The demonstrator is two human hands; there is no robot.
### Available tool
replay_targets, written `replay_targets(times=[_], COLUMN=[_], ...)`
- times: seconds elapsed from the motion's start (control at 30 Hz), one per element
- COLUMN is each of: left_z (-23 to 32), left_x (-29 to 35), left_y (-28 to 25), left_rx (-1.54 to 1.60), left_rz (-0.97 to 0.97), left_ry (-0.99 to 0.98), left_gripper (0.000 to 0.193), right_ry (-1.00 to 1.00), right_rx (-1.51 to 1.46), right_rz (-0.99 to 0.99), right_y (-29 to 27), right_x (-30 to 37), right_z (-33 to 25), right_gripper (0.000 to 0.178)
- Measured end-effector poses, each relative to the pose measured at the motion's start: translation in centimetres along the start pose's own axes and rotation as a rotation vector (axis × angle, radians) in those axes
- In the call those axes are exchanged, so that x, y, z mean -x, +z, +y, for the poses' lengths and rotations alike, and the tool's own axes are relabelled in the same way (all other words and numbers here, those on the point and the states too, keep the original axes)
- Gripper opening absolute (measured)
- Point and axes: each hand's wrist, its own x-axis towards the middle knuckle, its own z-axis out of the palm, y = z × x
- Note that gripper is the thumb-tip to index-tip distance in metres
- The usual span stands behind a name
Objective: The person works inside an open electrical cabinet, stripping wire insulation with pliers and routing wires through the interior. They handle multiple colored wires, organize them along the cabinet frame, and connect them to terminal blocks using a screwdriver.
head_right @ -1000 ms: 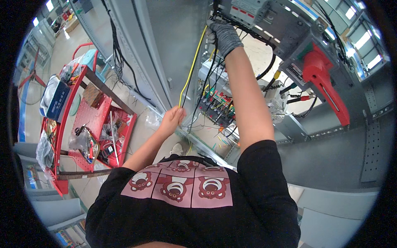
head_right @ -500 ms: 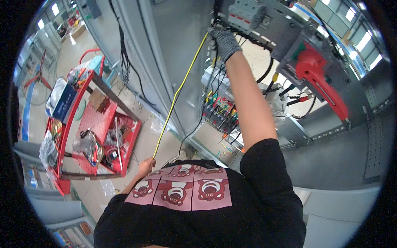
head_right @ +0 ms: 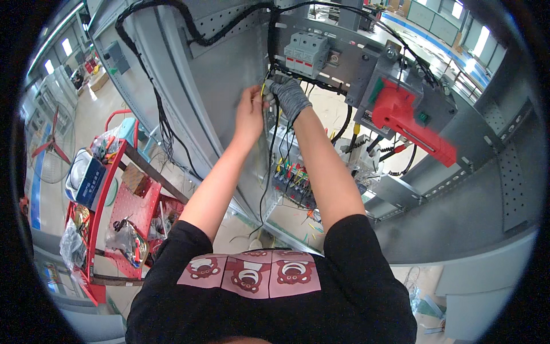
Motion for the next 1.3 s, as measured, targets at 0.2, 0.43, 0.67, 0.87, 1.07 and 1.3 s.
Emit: replay_targets(times=[0.2,0.43,0.67,0.87,1.07,1.3], left_z=[2.0,0.1,5.9,8.0,1.6,0.7], left_x=[-0.7,-2.1,-0.2,7.5,0.7,-1.5], left_y=[0.5,-0.7,-2.1,-3.1,-1.6,-1.8], left_rx=[0.359,-0.121,-0.819,-0.769,-0.166,0.757], left_rz=[-0.078,-0.05,-0.082,-0.698,0.107,-0.277], left_ry=[-0.286,0.077,0.024,0.345,0.16,-0.542], left_gripper=[0.014,0.007,0.022,0.014,0.026,0.018], right_ry=[-0.074,-0.01,0.077,0.084,-0.055,-0.014], right_rx=[0.015,-0.02,0.294,0.372,0.301,0.139], right_rz=[0.034,0.038,0.086,-0.021,-0.039,-0.049], right_y=[-0.4,-1.0,1.2,0.5,0.1,-1.1], right_x=[0.4,-0.2,0.8,0.6,0.2,0.1], right_z=[1.0,1.1,-2.2,-1.5,-0.2,1.0], right_gripper=[0.009,0.012,0.013,0.013,0.015,0.02])
